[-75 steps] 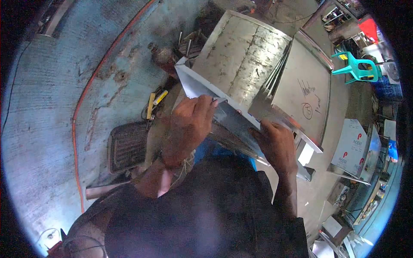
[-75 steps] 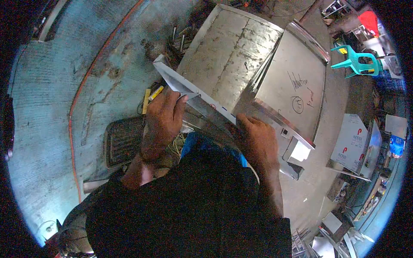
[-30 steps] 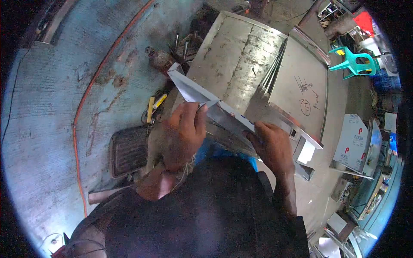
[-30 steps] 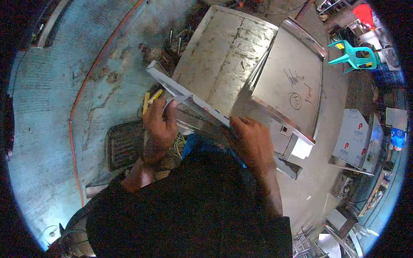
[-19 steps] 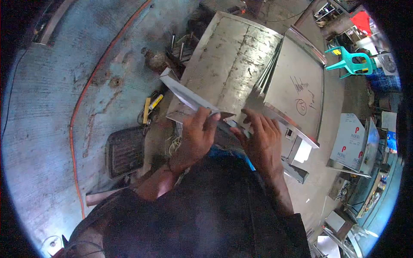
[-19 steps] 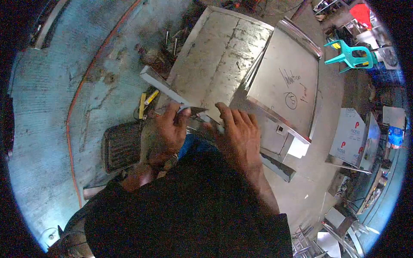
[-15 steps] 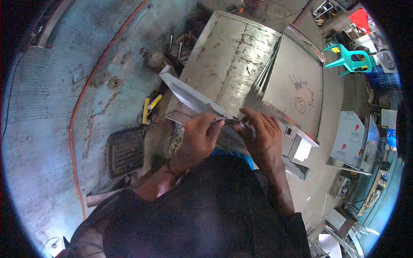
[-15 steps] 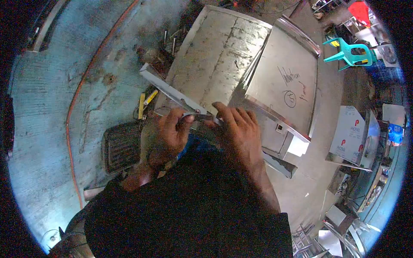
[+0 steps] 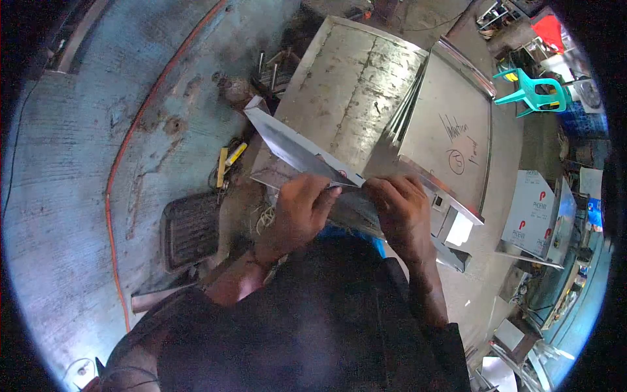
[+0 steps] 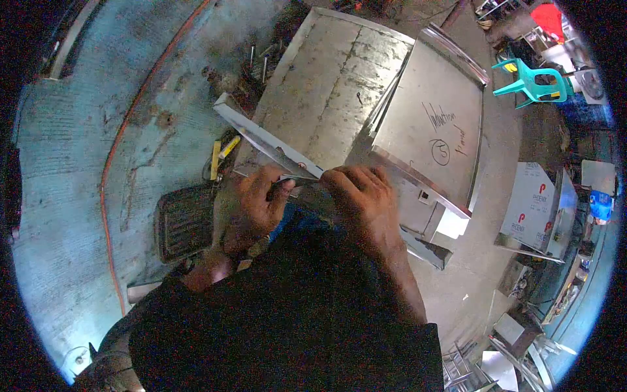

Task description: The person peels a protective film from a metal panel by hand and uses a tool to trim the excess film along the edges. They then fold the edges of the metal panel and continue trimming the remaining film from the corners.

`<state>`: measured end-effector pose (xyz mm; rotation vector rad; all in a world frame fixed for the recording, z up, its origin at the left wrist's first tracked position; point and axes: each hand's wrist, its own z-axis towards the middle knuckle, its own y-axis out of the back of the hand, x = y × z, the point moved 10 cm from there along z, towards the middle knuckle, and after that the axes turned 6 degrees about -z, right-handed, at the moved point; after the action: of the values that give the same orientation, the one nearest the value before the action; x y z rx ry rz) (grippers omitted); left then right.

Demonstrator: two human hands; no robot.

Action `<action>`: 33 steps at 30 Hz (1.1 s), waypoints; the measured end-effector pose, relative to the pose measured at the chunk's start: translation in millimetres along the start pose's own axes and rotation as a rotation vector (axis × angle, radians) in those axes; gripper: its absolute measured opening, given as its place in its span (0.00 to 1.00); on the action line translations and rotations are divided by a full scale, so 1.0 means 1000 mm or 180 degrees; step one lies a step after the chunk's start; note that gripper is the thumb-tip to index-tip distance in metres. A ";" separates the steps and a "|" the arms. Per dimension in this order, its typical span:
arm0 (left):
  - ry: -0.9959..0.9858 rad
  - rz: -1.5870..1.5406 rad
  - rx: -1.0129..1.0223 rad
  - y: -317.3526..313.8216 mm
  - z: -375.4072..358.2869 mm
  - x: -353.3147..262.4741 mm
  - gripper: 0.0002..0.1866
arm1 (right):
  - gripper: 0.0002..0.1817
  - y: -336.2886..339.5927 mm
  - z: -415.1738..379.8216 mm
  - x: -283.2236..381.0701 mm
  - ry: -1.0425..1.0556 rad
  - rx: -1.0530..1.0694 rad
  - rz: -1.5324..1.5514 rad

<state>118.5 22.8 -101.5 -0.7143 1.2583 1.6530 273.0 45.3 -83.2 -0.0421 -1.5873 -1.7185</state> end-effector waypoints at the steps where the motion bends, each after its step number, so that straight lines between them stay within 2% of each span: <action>1: 0.0004 0.0002 -0.0002 0.000 0.000 0.000 0.06 | 0.15 0.000 0.000 0.000 -0.0011 -0.0013 0.0013; 4: 0.0074 0.0091 -0.0103 0.005 -0.002 -0.001 0.06 | 0.15 0.001 -0.001 -0.002 0.0037 -0.0110 -0.0035; 7: 0.0435 -0.0059 0.0053 0.001 -0.003 0.006 0.07 | 0.15 0.002 -0.003 -0.004 0.0027 -0.0191 0.0005; 13: 0.0860 -0.0832 -0.0131 -0.006 -0.007 0.021 0.09 | 0.14 0.005 -0.002 -0.003 -0.0062 -0.0168 0.0200; 15: 0.1112 -0.1392 -0.0173 -0.013 -0.013 0.037 0.10 | 0.14 0.006 -0.003 -0.003 -0.0065 -0.0158 0.0237; 17: 0.1357 -0.1671 -0.0265 -0.014 -0.016 0.037 0.10 | 0.06 0.005 -0.003 -0.006 -0.0240 -0.0153 0.0315; 19: 0.1601 -0.1947 -0.0361 -0.017 -0.019 0.042 0.10 | 0.10 0.003 -0.005 -0.010 -0.0239 -0.0154 0.0308; 20: 0.1967 -0.2636 -0.0595 -0.022 -0.026 0.054 0.10 | 0.15 0.001 -0.007 -0.012 -0.0237 -0.0151 0.0303; 21: 0.2325 -0.3325 -0.0831 -0.029 -0.034 0.064 0.10 | 0.15 0.000 -0.008 -0.015 -0.0237 -0.0153 0.0303; 22: 0.2322 -0.3326 -0.0828 -0.028 -0.033 0.064 0.10 | 0.13 -0.001 -0.009 -0.021 -0.0345 -0.0152 0.0367; 24: 0.1888 -0.2587 -0.1030 -0.006 -0.027 0.060 0.11 | 0.11 -0.002 -0.010 -0.023 -0.0447 -0.0143 0.0435; 25: 0.1885 -0.2585 -0.1040 -0.001 -0.024 0.060 0.11 | 0.10 -0.006 -0.011 -0.032 -0.0845 -0.0089 0.0606; 26: 0.1426 -0.1462 -0.0974 0.019 -0.014 0.049 0.11 | 0.09 -0.011 -0.012 -0.040 -0.1241 -0.0037 0.0777; 27: 0.0958 -0.0347 -0.0886 0.033 -0.007 0.033 0.11 | 0.09 -0.010 -0.009 -0.034 -0.1233 -0.0035 0.0781; 28: 0.0960 -0.0343 -0.0889 0.040 -0.006 0.035 0.11 | 0.10 -0.007 -0.007 -0.029 -0.1342 -0.0090 0.0917; 29: 0.0781 0.0318 -0.0855 0.047 -0.005 0.029 0.10 | 0.11 -0.006 -0.007 -0.029 -0.1452 -0.0146 0.1048; 30: 0.0600 0.0979 -0.0818 0.051 -0.004 0.022 0.09 | 0.11 -0.007 -0.007 -0.029 -0.1448 -0.0139 0.1049; 31: 0.0615 0.0986 -0.0827 0.051 -0.006 0.023 0.09 | 0.12 -0.008 -0.007 -0.025 -0.1264 -0.0065 0.0754; 33: 0.0215 0.1272 -0.0840 0.051 -0.008 0.011 0.07 | 0.14 -0.009 -0.005 -0.020 -0.1062 0.0022 0.0473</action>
<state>67.5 15.0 -92.2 -0.7121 1.3043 2.1665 284.4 50.6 -102.5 -0.4531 -1.7784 -1.6508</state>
